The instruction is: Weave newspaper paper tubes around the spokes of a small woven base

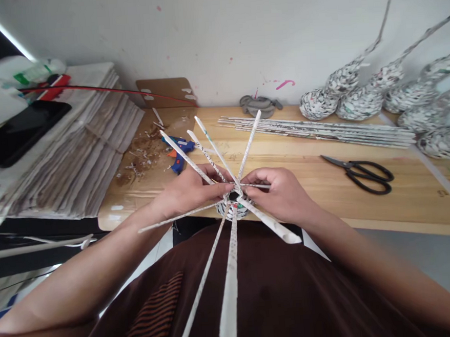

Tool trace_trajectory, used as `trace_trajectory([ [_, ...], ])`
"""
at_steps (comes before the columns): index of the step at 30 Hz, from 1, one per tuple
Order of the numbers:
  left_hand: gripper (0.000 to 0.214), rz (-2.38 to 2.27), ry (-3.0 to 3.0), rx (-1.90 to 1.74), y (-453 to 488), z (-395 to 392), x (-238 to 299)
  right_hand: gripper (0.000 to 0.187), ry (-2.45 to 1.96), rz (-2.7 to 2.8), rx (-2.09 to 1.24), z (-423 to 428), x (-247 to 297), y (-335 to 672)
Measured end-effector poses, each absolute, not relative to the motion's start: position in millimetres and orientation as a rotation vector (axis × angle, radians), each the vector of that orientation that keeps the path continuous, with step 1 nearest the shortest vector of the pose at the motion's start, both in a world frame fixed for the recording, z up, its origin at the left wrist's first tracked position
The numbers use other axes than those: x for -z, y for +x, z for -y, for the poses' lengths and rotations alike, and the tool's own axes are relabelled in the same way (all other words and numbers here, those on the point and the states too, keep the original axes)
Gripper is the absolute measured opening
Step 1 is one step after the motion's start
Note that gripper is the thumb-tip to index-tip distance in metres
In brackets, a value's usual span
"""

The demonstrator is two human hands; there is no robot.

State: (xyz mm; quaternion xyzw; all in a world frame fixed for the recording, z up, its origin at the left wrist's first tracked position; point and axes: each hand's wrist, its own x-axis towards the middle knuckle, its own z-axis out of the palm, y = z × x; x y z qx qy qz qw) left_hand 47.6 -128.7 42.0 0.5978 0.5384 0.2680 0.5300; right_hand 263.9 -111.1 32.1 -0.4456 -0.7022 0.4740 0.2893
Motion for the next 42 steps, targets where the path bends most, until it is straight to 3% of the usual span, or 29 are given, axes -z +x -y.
trace_trajectory([
  [7,0.028,-1.386,1.376,-0.676,61.7,123.4,-35.5,0.012,-1.157,1.894,-1.195,113.5,-27.9,264.9],
  [14,0.019,-1.390,1.419,-0.662,64.3,122.6,-43.3,0.002,-1.147,1.885,-1.134,119.2,-25.4,269.9],
  [23,0.016,-1.398,1.500,-0.601,62.0,122.7,-42.8,0.034,-1.134,1.746,-1.260,123.3,-29.8,271.5],
  [27,0.016,-1.440,1.498,-0.629,65.5,127.6,-45.7,0.025,-1.274,1.775,-1.149,120.5,-22.7,271.0],
  [31,0.013,-1.472,1.443,-0.695,71.4,135.3,-45.3,0.027,-1.250,1.949,-0.978,117.0,-25.2,269.0],
  [42,0.020,-1.396,1.306,-0.796,74.6,139.2,-39.0,0.010,-1.270,1.751,-1.218,116.5,-28.5,260.0],
])
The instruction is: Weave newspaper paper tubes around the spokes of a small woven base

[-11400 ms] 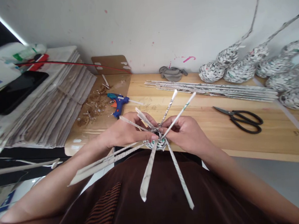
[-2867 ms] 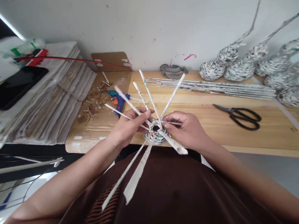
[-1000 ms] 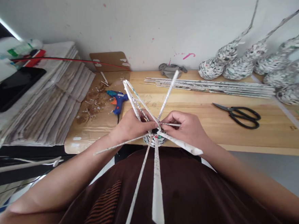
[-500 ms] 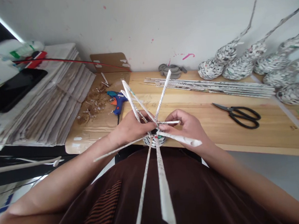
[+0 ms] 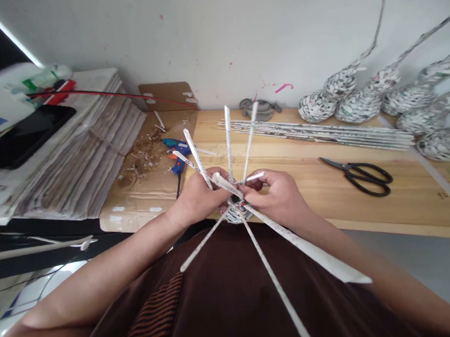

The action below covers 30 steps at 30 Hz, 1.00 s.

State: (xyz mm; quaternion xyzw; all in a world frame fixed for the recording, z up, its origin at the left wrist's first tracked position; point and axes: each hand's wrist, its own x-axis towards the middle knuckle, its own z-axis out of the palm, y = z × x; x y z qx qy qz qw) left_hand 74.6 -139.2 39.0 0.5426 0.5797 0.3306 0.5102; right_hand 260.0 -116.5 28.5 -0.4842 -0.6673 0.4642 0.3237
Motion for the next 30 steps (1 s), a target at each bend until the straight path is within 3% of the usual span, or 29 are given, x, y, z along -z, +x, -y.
trace_trajectory([
  [12,0.020,-1.359,1.325,-0.838,72.4,140.8,-35.5,0.019,-1.139,1.327,-1.691,104.8,-18.0,269.1],
  [21,0.023,-1.366,1.358,-0.831,76.0,140.6,-39.3,0.013,-1.173,1.406,-1.849,92.2,-38.2,270.8],
  [23,0.021,-1.356,1.375,-0.831,76.7,140.1,-40.0,0.013,-1.183,1.461,-1.811,93.7,-40.6,269.9],
  [30,0.020,-1.353,1.331,-0.905,77.4,140.4,-35.3,0.007,-1.120,1.821,-1.207,117.4,-34.6,263.3],
])
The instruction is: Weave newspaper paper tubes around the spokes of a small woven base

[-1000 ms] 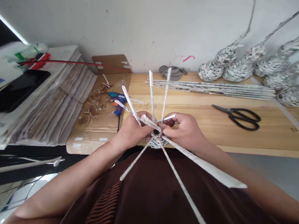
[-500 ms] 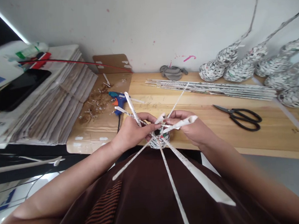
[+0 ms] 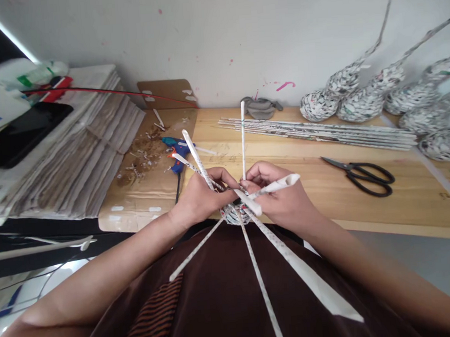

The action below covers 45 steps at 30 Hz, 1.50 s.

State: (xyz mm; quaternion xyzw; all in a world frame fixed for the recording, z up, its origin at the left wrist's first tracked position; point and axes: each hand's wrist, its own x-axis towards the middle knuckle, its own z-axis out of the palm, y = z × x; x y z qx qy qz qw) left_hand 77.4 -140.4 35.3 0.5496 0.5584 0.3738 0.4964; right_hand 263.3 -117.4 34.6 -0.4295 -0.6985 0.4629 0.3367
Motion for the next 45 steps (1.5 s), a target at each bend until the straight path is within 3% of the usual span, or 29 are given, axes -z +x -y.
trace_trajectory([
  [7,0.026,-1.355,1.248,-0.913,75.6,142.3,-34.7,0.016,-1.094,1.698,-1.354,123.8,-31.0,266.4],
  [15,0.025,-1.373,1.135,-1.065,81.9,149.5,-27.3,0.014,-1.139,1.680,-1.394,129.6,-30.2,263.7],
  [24,0.027,-1.377,1.028,-1.139,86.8,152.9,-27.1,0.004,-1.223,2.068,-0.844,129.5,-34.0,267.6],
  [34,0.028,-1.131,0.991,-0.980,63.0,149.0,-27.5,0.006,-1.195,1.899,-1.263,131.4,-33.4,268.7],
  [39,0.065,-0.816,0.986,-0.687,30.0,142.1,-31.1,0.005,-1.126,1.922,-1.338,120.9,-33.3,273.4],
  [45,0.048,-0.883,0.992,-0.652,23.1,129.4,-26.3,0.005,-1.071,2.058,-1.340,101.2,-39.0,274.7],
])
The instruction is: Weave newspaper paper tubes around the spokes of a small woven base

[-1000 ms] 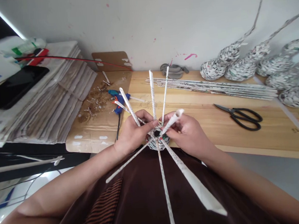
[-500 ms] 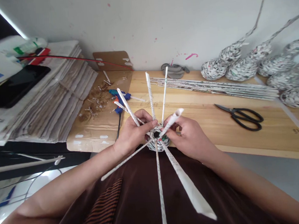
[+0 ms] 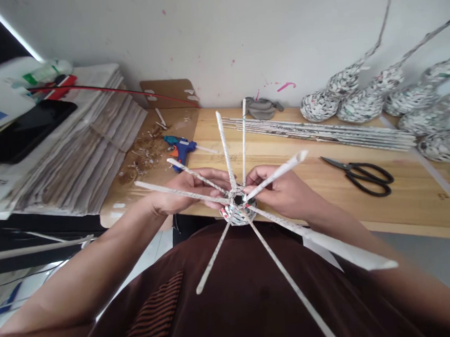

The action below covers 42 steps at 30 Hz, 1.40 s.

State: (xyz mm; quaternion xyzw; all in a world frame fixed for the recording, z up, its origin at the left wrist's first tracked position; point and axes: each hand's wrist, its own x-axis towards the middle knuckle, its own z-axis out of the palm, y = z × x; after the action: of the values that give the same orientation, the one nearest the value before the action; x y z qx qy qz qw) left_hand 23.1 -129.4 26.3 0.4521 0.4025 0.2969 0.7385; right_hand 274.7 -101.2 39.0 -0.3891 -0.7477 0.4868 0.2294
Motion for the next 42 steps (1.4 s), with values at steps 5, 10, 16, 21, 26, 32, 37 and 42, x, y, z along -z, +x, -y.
trace_trajectory([
  [5,0.059,-0.936,1.019,-0.565,31.3,119.6,-42.1,0.003,-1.108,2.190,-1.287,89.8,-42.2,272.0],
  [10,0.042,-1.085,1.246,-0.485,46.7,112.4,-53.8,0.002,-1.038,2.284,-1.277,86.5,-51.3,269.3],
  [16,0.025,-1.208,1.410,-0.489,58.8,112.0,-53.6,0.003,-1.007,2.301,-1.311,90.3,-62.8,270.0],
  [21,0.016,-1.222,1.533,-0.399,59.3,118.0,-61.9,0.014,-0.933,2.293,-1.387,93.4,-68.5,270.6],
  [26,0.017,-1.321,1.568,-0.402,60.0,122.1,-64.6,0.017,-0.825,2.413,-1.013,96.3,-74.5,276.5],
  [32,0.026,-1.332,1.522,-0.470,58.9,126.8,-56.5,0.006,-0.704,2.472,-0.536,116.9,-76.3,283.6],
  [37,0.030,-1.267,1.405,-0.490,54.8,126.4,-49.1,0.015,-0.788,2.532,-0.464,129.2,-61.6,280.9],
  [42,0.027,-1.265,1.403,-0.477,53.6,126.4,-52.1,0.014,-0.914,2.476,-0.359,132.7,-51.4,279.8],
])
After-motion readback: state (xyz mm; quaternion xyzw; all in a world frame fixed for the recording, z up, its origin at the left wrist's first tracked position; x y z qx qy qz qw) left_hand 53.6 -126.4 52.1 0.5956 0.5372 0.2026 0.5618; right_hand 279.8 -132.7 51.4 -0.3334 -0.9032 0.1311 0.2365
